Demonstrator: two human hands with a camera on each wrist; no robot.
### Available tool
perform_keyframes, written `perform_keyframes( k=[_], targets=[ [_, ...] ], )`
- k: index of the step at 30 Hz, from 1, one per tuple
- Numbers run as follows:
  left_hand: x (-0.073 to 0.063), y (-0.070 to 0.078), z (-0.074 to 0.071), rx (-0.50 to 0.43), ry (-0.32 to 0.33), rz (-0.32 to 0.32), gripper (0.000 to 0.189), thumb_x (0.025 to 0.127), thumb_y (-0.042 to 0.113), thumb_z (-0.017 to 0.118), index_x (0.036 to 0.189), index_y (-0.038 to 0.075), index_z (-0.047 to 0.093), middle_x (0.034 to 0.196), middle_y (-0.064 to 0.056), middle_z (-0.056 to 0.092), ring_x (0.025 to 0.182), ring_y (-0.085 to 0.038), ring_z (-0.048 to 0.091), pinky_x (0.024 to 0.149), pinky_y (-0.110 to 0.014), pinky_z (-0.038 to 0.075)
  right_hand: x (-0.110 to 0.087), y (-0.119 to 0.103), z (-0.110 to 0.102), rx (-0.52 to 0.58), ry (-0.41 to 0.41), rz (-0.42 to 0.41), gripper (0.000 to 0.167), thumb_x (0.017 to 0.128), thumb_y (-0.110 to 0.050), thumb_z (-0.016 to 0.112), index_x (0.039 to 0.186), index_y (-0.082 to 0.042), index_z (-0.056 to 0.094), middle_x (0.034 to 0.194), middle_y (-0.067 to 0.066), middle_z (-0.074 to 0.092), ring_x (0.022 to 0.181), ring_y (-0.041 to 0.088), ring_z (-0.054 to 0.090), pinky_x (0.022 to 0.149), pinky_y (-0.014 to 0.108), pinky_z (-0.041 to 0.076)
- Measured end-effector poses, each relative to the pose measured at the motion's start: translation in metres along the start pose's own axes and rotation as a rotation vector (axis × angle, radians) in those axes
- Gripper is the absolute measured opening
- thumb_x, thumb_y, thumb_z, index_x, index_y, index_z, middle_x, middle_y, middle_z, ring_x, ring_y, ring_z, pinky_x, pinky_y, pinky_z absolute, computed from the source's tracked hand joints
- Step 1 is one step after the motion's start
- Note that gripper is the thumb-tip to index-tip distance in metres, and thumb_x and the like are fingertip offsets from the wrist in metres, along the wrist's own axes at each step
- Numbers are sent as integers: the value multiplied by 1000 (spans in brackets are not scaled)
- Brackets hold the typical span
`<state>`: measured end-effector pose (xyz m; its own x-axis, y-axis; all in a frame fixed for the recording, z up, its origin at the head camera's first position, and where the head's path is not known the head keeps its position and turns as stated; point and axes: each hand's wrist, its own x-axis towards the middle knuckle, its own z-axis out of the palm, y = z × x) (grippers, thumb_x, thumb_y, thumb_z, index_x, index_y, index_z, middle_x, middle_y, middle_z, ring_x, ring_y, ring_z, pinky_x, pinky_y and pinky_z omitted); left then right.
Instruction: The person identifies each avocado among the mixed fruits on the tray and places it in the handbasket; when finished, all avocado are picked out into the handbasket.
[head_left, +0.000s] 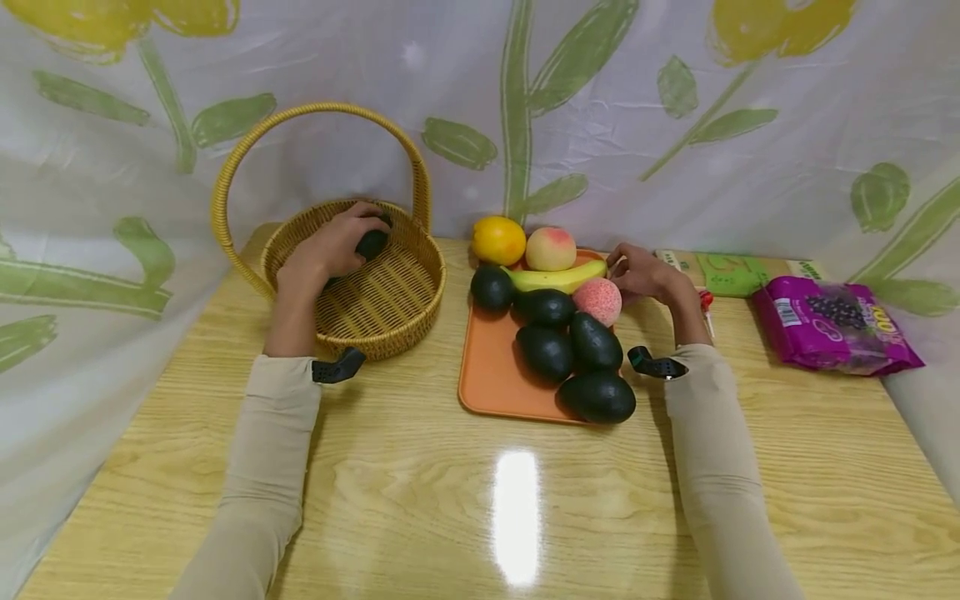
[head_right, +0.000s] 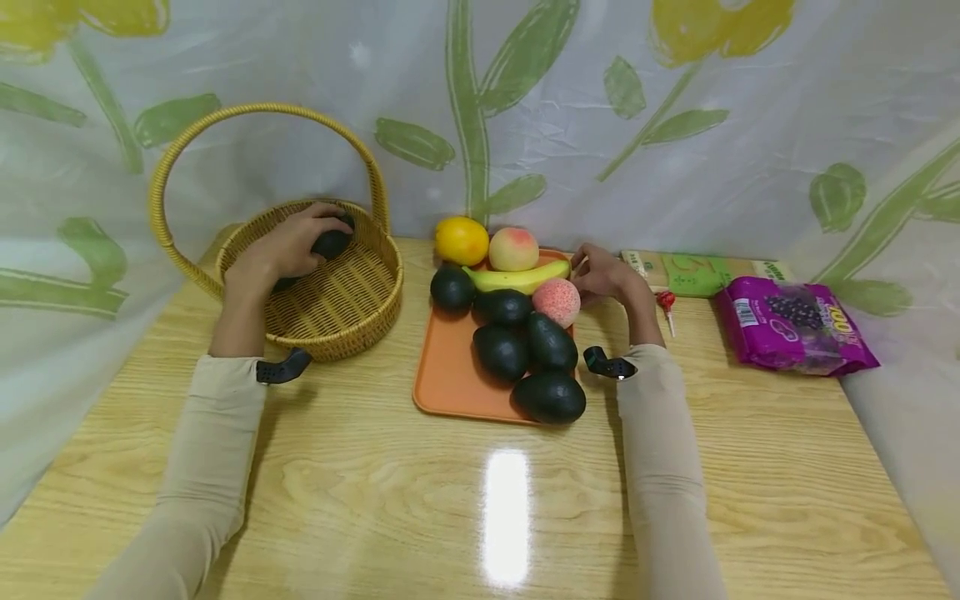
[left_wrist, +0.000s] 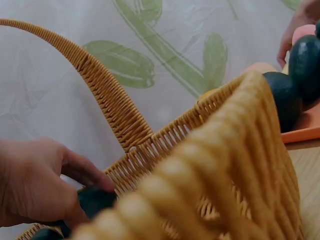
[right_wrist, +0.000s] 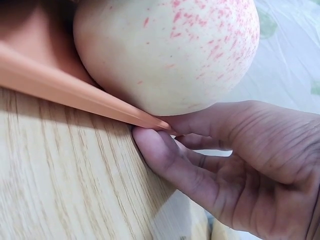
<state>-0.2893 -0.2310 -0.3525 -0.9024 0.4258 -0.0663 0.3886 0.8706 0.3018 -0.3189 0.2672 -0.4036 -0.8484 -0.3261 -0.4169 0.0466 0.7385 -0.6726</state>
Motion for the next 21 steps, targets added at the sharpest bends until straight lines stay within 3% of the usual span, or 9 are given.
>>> perform_keyframes(
  k=[5, 12, 21],
  targets=[
    [-5, -9, 3, 18, -59, -90, 57, 92, -17, 58, 147, -2, 54, 169, -26, 26, 151, -52, 32, 123, -63, 34, 1, -2, 1, 5, -8, 2, 53, 100, -12, 62, 143, 3, 35, 137, 28, 49, 109, 31, 60, 80, 26, 59],
    [-8, -8, 1, 17, -62, -85, 53, 94, -9, 66, 146, -2, 56, 171, -25, 23, 154, -51, 28, 124, -67, 29, -2, -7, 1, 13, -12, 23, 53, 101, -9, 60, 145, 4, 33, 140, 28, 47, 111, 33, 58, 91, 39, 62],
    [-7, -6, -3, -2, -76, -104, 55, 97, -3, 67, 150, 0, 51, 172, -27, 18, 157, -51, 21, 125, -73, 18, 0, -3, 0, 12, -3, 11, 53, 101, -11, 61, 145, 3, 34, 139, 27, 49, 113, 33, 58, 85, 32, 61]
  ],
)
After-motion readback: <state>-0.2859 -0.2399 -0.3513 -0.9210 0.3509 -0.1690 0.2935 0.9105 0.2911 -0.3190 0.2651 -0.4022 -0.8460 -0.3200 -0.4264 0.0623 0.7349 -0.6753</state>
